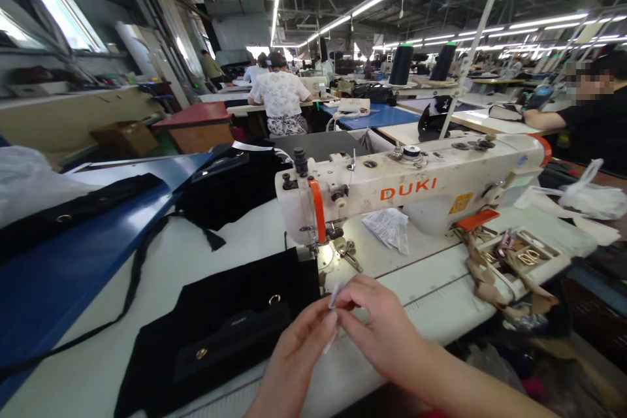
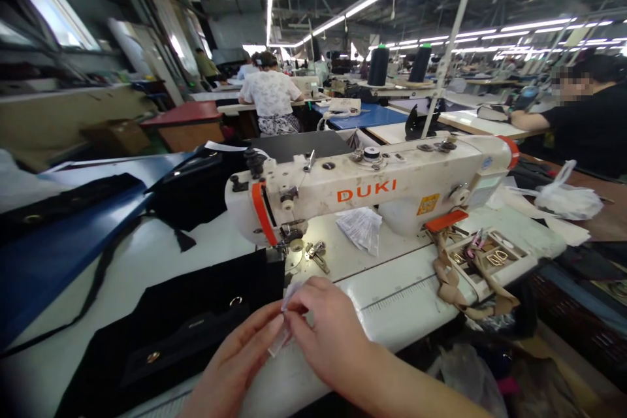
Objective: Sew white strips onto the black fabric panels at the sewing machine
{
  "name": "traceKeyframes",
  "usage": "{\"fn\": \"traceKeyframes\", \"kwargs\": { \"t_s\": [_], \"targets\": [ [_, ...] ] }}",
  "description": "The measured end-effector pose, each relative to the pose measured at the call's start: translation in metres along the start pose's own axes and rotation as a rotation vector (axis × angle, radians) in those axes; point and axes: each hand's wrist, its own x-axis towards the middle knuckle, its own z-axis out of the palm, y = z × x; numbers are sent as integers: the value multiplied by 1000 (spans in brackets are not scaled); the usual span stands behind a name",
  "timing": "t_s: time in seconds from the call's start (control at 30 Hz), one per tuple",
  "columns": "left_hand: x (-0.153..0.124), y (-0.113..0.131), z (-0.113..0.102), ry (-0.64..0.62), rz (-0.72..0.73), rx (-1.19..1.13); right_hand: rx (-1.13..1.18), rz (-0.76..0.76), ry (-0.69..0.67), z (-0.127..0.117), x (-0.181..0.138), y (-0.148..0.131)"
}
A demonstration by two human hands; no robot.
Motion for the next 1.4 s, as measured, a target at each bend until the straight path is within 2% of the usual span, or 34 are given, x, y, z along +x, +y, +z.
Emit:
{"fn": "traceKeyframes", "kwargs": {
  "t_s": [0.1, 0.2, 0.3, 0.43, 0.53, 0.6, 0.7, 0.77, 0.8, 0.87, 0.93, 1.0, 1.07, 1.13, 1.23, 1.3, 1.4],
  "targets": [
    [-2, -9, -13, 71, -159, -121, 47, -22, -88, 13, -3, -4],
    [-2, -7, -34, 30, -248, -18, 107, 18, -134, 10, 3, -1],
    [1, 4, -48, -66, -267, 129, 174, 122, -89, 6, 14, 3],
    [8, 17, -53, -114, -274, 250, 343, 254, -234, 12, 27, 9],
    [13, 21, -58, -108, -238, 430, 458, 390, -254, 24, 33, 16],
    [15, 20, -62, -4, -49, 664, 578, 497, -230, 31, 38, 22],
    [17, 13, -67, 186, 519, 1062, 782, 646, -201, 38, 44, 27],
    [18, 9, -68, 192, 869, 1270, 881, 716, -200, 41, 47, 29],
    [19, 8, -68, 165, 985, 1341, 914, 739, -211, 42, 48, 29],
    [23, 6, -68, 121, 1117, 1400, 934, 758, -247, 43, 52, 29],
    [30, 4, -70, 100, 1169, 1396, 871, 710, -276, 42, 53, 30],
    [38, 0, -73, 100, 1178, 1379, 689, 572, -231, 38, 52, 31],
    [45, -6, -77, 109, 1147, 1354, 389, 340, -112, 32, 44, 31],
    [51, -14, -80, 110, 1082, 1307, 57, 37, -67, 26, 32, 31],
    [56, -21, -84, 98, 989, 1217, -295, -364, -223, 23, 15, 32],
    [57, -21, -85, 89, 961, 1188, -416, -468, -295, 24, 10, 35],
    [58, -18, -85, 78, 971, 1194, -501, -491, -303, 28, 13, 39]
  ]
}}
